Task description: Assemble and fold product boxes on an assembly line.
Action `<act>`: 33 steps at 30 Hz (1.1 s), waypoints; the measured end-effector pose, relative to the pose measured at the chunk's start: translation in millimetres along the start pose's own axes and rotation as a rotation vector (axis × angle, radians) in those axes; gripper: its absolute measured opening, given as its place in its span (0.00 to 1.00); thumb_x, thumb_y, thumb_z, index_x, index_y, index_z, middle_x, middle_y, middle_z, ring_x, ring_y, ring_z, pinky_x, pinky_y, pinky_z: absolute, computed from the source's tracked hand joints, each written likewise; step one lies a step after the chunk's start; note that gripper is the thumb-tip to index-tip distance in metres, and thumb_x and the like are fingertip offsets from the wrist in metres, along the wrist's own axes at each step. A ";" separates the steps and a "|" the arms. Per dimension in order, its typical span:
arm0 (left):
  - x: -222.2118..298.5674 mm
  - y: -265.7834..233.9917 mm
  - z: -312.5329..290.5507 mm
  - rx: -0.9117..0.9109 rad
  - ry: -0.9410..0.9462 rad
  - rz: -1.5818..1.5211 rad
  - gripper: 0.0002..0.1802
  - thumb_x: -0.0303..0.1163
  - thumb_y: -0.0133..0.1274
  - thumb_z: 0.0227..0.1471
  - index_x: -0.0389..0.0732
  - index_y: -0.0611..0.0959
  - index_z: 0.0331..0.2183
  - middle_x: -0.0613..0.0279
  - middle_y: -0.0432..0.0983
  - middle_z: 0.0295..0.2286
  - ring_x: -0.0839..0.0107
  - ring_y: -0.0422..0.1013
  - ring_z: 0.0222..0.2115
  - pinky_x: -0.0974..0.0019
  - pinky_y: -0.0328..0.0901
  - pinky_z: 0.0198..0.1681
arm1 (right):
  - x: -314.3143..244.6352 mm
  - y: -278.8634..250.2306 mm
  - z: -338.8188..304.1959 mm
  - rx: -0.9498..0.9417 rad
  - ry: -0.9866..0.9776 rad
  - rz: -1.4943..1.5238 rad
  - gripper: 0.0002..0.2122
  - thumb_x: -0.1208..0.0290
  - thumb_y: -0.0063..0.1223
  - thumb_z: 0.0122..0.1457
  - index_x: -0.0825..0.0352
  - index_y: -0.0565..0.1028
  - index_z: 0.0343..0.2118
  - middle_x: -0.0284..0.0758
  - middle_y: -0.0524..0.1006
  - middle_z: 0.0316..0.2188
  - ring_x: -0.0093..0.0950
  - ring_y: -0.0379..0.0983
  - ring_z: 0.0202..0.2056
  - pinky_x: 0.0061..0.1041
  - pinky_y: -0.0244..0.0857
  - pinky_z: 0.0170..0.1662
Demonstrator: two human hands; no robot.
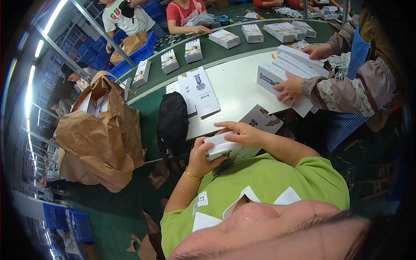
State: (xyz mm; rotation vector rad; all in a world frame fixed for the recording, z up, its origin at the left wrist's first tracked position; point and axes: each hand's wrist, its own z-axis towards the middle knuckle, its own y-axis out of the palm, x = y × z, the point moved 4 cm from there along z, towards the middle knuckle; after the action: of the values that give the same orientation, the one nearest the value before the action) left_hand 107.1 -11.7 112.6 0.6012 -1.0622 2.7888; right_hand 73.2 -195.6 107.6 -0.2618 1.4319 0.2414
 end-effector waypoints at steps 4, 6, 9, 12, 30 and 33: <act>-7.1 -6.1 -4.0 0.096 -0.008 0.015 0.41 0.32 0.71 0.30 0.44 0.65 0.45 0.47 0.69 0.35 0.52 0.69 0.34 0.59 0.68 0.34 | 20.8 -8.4 -5.0 0.122 -0.241 0.022 0.31 0.54 0.45 0.61 0.69 0.53 0.61 0.39 0.65 0.53 0.29 0.61 0.53 0.28 0.53 0.56; -7.6 -10.5 -9.2 0.111 -0.025 0.019 0.40 0.32 0.71 0.30 0.43 0.65 0.45 0.48 0.68 0.35 0.52 0.69 0.34 0.60 0.67 0.35 | 16.7 -43.8 -27.5 0.488 -0.319 -0.542 0.31 0.57 0.52 0.56 0.69 0.57 0.58 0.42 0.64 0.53 0.36 0.61 0.53 0.32 0.54 0.56; -17.2 -14.5 -16.2 0.137 -0.047 0.011 0.40 0.32 0.71 0.30 0.43 0.65 0.45 0.49 0.68 0.35 0.53 0.68 0.36 0.60 0.67 0.36 | 14.8 -68.6 -52.3 0.836 -0.183 -1.189 0.28 0.62 0.60 0.49 0.69 0.64 0.52 0.43 0.64 0.52 0.41 0.59 0.54 0.37 0.53 0.57; -21.7 -12.2 -21.6 0.167 -0.088 -0.024 0.39 0.31 0.71 0.30 0.42 0.66 0.44 0.49 0.68 0.36 0.54 0.67 0.36 0.61 0.66 0.37 | 50.1 -79.6 -61.0 0.715 -0.060 -1.233 0.26 0.62 0.63 0.45 0.65 0.69 0.47 0.40 0.65 0.48 0.39 0.60 0.52 0.37 0.53 0.56; -1.9 -72.7 -39.7 0.324 -0.141 -0.140 0.36 0.32 0.67 0.37 0.41 0.65 0.47 0.51 0.64 0.40 0.61 0.64 0.40 0.63 0.61 0.44 | -38.4 -3.0 66.1 -0.039 -0.441 -1.400 0.12 0.74 0.57 0.41 0.62 0.73 0.33 0.33 0.71 0.32 0.33 0.67 0.39 0.32 0.61 0.42; 0.5 -85.7 -49.0 0.366 -0.174 -0.156 0.36 0.33 0.67 0.38 0.41 0.65 0.47 0.52 0.63 0.41 0.63 0.63 0.41 0.64 0.60 0.45 | -45.0 18.6 104.3 -0.195 -0.429 -1.437 0.12 0.74 0.57 0.41 0.63 0.74 0.33 0.34 0.71 0.33 0.33 0.68 0.41 0.31 0.62 0.43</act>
State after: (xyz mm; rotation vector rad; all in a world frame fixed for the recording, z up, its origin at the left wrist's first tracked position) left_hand 110.0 84.9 132.6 0.9350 -0.4961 2.8459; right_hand 159.7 -144.9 164.1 -1.2265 0.5362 -0.7088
